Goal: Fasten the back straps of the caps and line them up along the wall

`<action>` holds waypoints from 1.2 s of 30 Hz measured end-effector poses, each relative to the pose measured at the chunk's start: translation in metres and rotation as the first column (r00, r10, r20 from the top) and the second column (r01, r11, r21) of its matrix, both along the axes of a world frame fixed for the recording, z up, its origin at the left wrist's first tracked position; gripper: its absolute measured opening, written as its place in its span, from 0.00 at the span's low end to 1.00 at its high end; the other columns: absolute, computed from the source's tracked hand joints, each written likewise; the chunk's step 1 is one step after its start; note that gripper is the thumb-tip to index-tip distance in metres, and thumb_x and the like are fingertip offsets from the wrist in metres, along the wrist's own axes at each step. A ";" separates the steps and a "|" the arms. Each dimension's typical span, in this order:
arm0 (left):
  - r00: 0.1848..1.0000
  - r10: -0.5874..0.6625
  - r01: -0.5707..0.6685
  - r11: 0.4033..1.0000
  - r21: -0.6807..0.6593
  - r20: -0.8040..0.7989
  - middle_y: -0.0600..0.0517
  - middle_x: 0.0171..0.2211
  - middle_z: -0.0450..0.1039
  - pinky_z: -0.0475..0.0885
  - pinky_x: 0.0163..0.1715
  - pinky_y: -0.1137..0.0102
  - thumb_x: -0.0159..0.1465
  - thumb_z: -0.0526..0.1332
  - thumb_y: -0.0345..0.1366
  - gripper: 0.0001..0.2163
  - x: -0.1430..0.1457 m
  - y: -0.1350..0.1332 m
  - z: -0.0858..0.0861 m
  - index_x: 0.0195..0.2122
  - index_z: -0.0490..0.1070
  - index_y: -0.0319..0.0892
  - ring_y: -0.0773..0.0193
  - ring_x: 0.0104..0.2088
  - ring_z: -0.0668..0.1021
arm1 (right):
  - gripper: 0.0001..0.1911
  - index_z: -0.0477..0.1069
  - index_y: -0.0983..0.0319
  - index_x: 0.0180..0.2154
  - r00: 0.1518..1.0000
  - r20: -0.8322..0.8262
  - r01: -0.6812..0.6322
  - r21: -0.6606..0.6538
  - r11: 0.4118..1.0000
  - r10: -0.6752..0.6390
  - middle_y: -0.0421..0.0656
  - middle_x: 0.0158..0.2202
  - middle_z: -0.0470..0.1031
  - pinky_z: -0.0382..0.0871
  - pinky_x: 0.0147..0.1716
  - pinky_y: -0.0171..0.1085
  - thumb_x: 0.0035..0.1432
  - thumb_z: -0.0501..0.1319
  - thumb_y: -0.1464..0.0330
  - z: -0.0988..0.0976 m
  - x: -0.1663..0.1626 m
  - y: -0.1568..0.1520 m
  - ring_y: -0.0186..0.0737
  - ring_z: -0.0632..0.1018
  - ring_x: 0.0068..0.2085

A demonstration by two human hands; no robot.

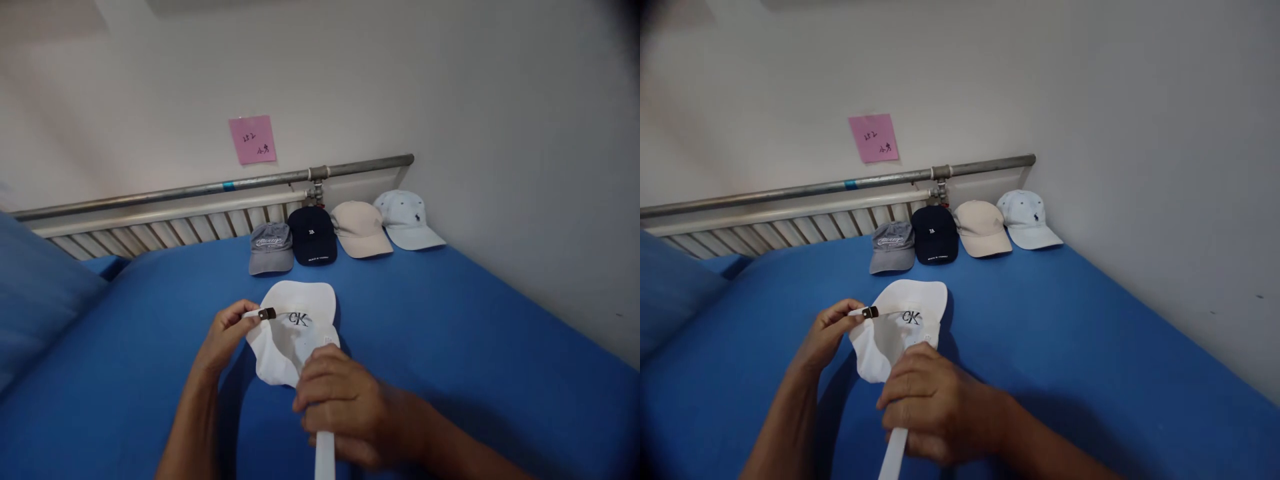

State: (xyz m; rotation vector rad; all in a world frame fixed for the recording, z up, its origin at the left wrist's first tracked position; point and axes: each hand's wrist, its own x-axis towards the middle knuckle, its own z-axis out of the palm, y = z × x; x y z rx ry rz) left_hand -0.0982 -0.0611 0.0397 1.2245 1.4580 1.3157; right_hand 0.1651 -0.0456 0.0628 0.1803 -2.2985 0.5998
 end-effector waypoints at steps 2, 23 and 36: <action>1.000 -0.023 0.023 1.000 -0.014 0.020 0.56 0.24 0.69 0.61 0.27 0.75 0.57 0.64 0.37 0.06 0.000 0.000 -0.002 0.31 0.73 0.41 0.69 0.25 0.68 | 0.10 0.70 0.64 0.42 1.000 -0.002 -0.025 -0.241 0.970 0.025 0.46 0.37 0.78 0.68 0.44 0.40 0.64 0.52 0.71 -0.001 0.002 -0.001 0.37 0.76 0.41; 0.949 -0.182 0.195 0.981 -0.024 0.257 0.54 0.26 0.74 0.65 0.26 0.77 0.49 0.73 0.39 0.11 0.018 -0.001 0.004 0.28 0.75 0.40 0.71 0.24 0.72 | 0.14 0.70 0.61 0.43 0.976 0.070 0.108 -0.978 0.179 -0.207 0.36 0.26 0.71 0.55 0.13 0.28 0.56 0.60 0.63 0.023 -0.041 0.046 0.24 0.63 0.15; 0.954 -0.165 0.167 0.986 0.011 0.249 0.54 0.27 0.74 0.67 0.27 0.77 0.47 0.72 0.34 0.08 0.020 0.000 0.003 0.27 0.76 0.42 0.70 0.26 0.73 | 0.14 0.70 0.62 0.37 0.954 0.211 0.258 -0.938 0.230 -0.212 0.36 0.24 0.69 0.53 0.14 0.27 0.61 0.55 0.58 -0.007 -0.041 0.046 0.24 0.62 0.17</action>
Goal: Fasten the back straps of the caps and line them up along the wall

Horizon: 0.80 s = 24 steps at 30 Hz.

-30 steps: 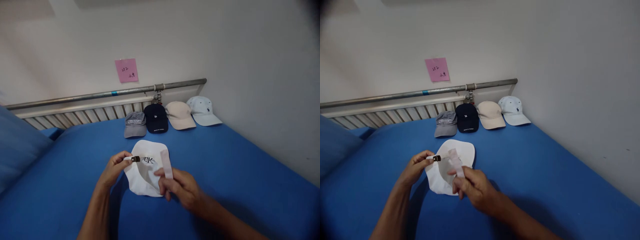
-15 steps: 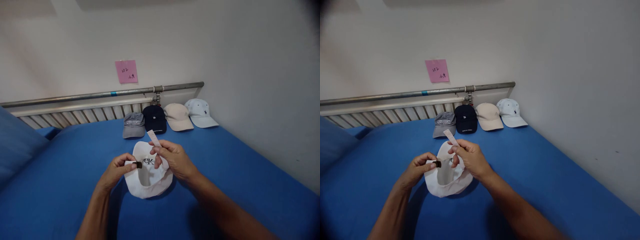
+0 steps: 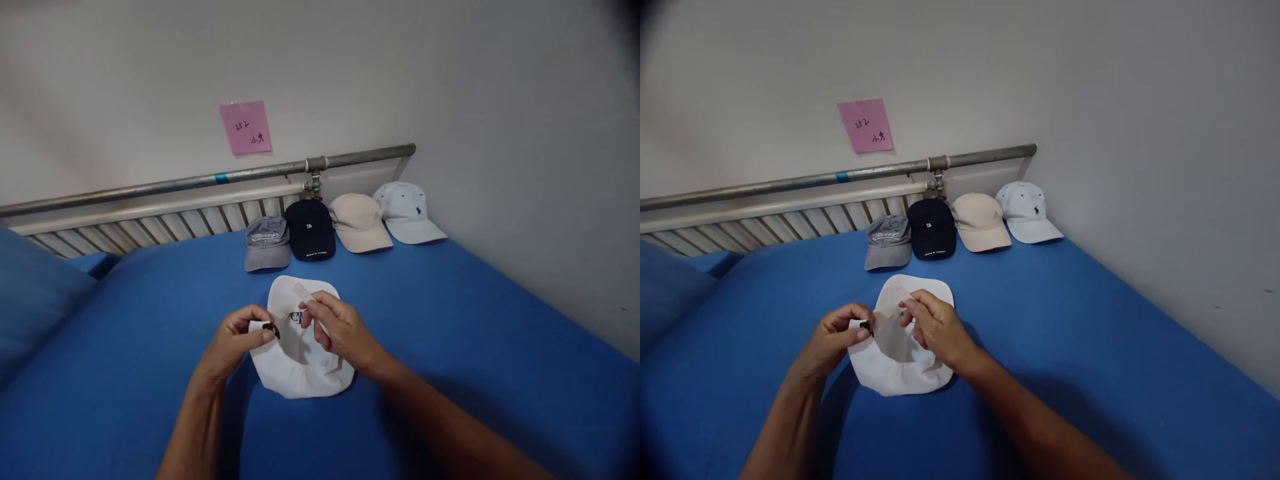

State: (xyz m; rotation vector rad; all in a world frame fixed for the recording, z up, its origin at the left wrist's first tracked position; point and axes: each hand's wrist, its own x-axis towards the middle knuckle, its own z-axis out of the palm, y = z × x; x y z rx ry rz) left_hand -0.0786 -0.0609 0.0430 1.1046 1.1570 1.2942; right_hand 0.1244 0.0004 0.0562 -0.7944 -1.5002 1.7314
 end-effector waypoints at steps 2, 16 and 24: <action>1.000 0.019 -0.019 1.000 0.000 -0.008 0.54 0.27 0.74 0.67 0.27 0.77 0.47 0.72 0.35 0.08 0.000 0.001 0.000 0.27 0.77 0.41 0.70 0.26 0.72 | 0.14 0.73 0.63 0.37 1.000 0.004 0.000 0.017 1.000 0.000 0.35 0.22 0.66 0.53 0.15 0.27 0.59 0.58 0.59 -0.002 0.000 -0.001 0.25 0.62 0.18; 0.999 -0.010 0.011 0.999 -0.040 0.033 0.52 0.27 0.75 0.66 0.28 0.75 0.51 0.71 0.39 0.09 0.001 -0.001 -0.001 0.29 0.78 0.41 0.69 0.26 0.72 | 0.11 0.73 0.63 0.37 0.990 -0.020 -0.142 -0.018 0.990 0.142 0.35 0.21 0.66 0.51 0.16 0.28 0.57 0.59 0.62 -0.006 0.000 0.002 0.25 0.60 0.18; 0.990 0.032 -0.018 0.995 -0.099 0.140 0.55 0.23 0.75 0.64 0.24 0.79 0.47 0.74 0.39 0.11 0.005 0.000 0.001 0.28 0.77 0.41 0.73 0.22 0.73 | 0.07 0.71 0.63 0.30 0.973 0.012 -0.226 -0.119 0.967 0.229 0.31 0.16 0.58 0.46 0.14 0.27 0.53 0.59 0.66 -0.007 0.000 0.006 0.24 0.55 0.16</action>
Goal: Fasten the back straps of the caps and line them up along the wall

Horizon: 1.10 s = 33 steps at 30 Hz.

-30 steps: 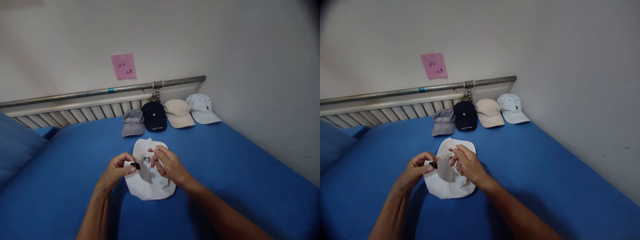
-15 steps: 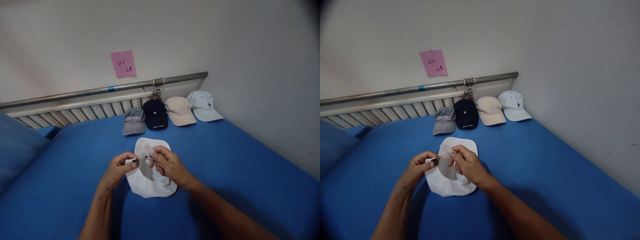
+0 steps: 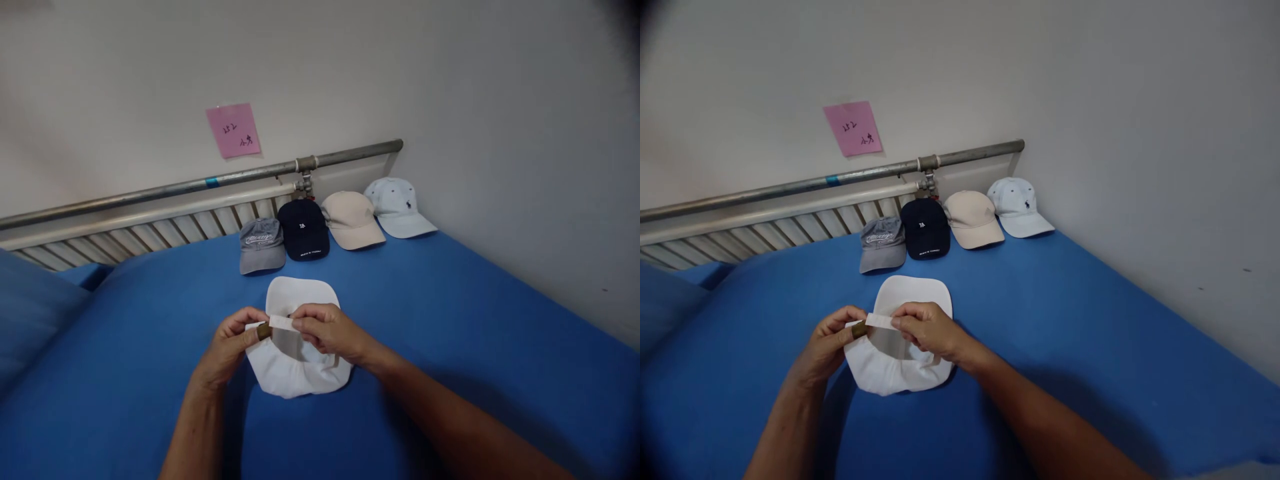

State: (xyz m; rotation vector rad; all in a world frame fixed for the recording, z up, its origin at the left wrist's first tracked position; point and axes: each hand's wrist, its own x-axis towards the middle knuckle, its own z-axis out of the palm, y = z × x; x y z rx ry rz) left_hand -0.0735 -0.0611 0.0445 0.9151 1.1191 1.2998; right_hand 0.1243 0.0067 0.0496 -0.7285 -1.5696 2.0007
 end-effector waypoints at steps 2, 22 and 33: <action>1.000 0.006 -0.006 1.000 0.008 0.022 0.56 0.22 0.74 0.64 0.23 0.79 0.46 0.74 0.39 0.12 0.000 0.000 0.000 0.28 0.77 0.41 0.73 0.21 0.72 | 0.06 0.71 0.63 0.29 1.000 0.010 -0.014 -0.003 1.000 0.014 0.32 0.16 0.59 0.47 0.15 0.28 0.53 0.59 0.66 0.000 0.000 0.001 0.24 0.55 0.16; 0.997 0.000 0.001 1.000 -0.005 0.074 0.53 0.23 0.75 0.65 0.24 0.78 0.47 0.73 0.37 0.11 0.002 0.002 -0.002 0.29 0.76 0.39 0.71 0.23 0.74 | 0.07 0.70 0.63 0.29 1.000 0.006 -0.011 -0.040 0.999 0.011 0.31 0.16 0.57 0.46 0.13 0.27 0.51 0.60 0.66 -0.006 -0.002 0.001 0.23 0.55 0.16; 0.995 -0.001 -0.003 0.999 0.039 0.096 0.55 0.24 0.74 0.66 0.25 0.78 0.47 0.73 0.35 0.10 0.003 0.004 -0.004 0.30 0.75 0.42 0.71 0.24 0.74 | 0.06 0.70 0.63 0.28 1.000 0.014 -0.001 -0.058 0.998 0.002 0.31 0.16 0.57 0.46 0.14 0.27 0.51 0.60 0.66 -0.002 -0.001 -0.001 0.23 0.55 0.16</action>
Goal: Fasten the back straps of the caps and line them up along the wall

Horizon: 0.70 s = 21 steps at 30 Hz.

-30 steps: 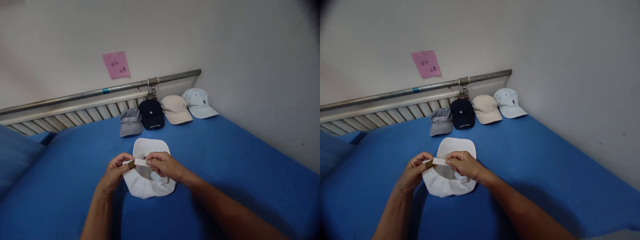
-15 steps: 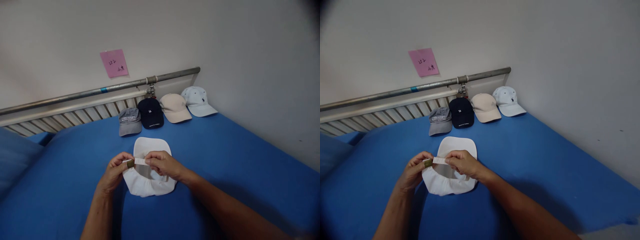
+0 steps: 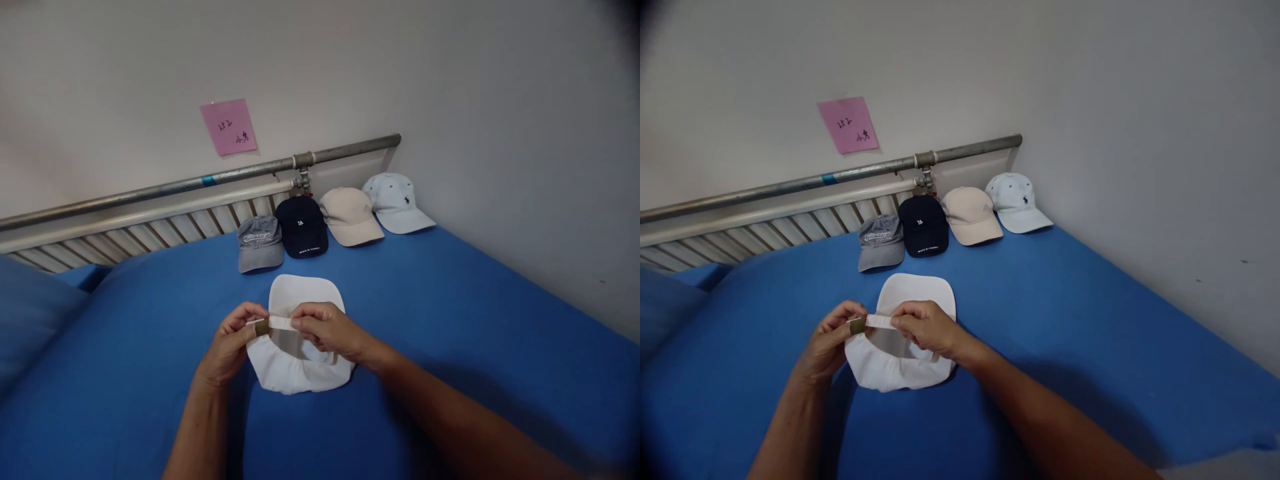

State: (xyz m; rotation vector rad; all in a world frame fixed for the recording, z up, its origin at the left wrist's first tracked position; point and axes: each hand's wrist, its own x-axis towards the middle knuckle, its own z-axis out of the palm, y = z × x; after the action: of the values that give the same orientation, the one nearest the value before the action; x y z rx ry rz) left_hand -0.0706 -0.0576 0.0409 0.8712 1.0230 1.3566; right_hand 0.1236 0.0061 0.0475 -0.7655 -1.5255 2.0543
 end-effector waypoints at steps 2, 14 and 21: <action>1.000 0.001 -0.001 1.000 0.006 0.000 0.55 0.24 0.75 0.67 0.25 0.78 0.47 0.73 0.35 0.10 0.000 0.000 0.000 0.29 0.76 0.42 0.71 0.24 0.74 | 0.06 0.69 0.63 0.28 1.000 -0.012 -0.023 -0.038 0.999 0.022 0.31 0.15 0.57 0.44 0.14 0.27 0.51 0.61 0.66 0.000 0.000 -0.001 0.23 0.54 0.15; 0.999 -0.047 0.046 0.998 -0.044 -0.016 0.53 0.25 0.77 0.68 0.26 0.77 0.45 0.74 0.40 0.12 0.002 0.000 0.000 0.28 0.77 0.41 0.70 0.24 0.75 | 0.07 0.68 0.63 0.30 0.984 -0.065 -0.176 -0.207 0.962 0.166 0.29 0.15 0.57 0.41 0.14 0.26 0.51 0.62 0.66 -0.010 0.001 0.005 0.22 0.53 0.15; 0.996 -0.089 0.088 0.996 -0.032 -0.021 0.51 0.25 0.78 0.67 0.25 0.78 0.45 0.74 0.42 0.14 0.002 0.000 -0.002 0.29 0.78 0.40 0.70 0.23 0.75 | 0.06 0.69 0.63 0.31 0.972 -0.102 -0.229 -0.174 0.958 0.214 0.29 0.14 0.57 0.41 0.13 0.26 0.51 0.62 0.67 -0.013 0.003 0.010 0.22 0.54 0.13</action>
State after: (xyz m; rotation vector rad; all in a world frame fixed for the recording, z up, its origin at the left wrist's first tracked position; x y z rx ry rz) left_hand -0.0689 -0.0576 0.0385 0.9001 1.0088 1.2555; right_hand 0.1261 0.0157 0.0345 -0.5888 -1.4462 2.3879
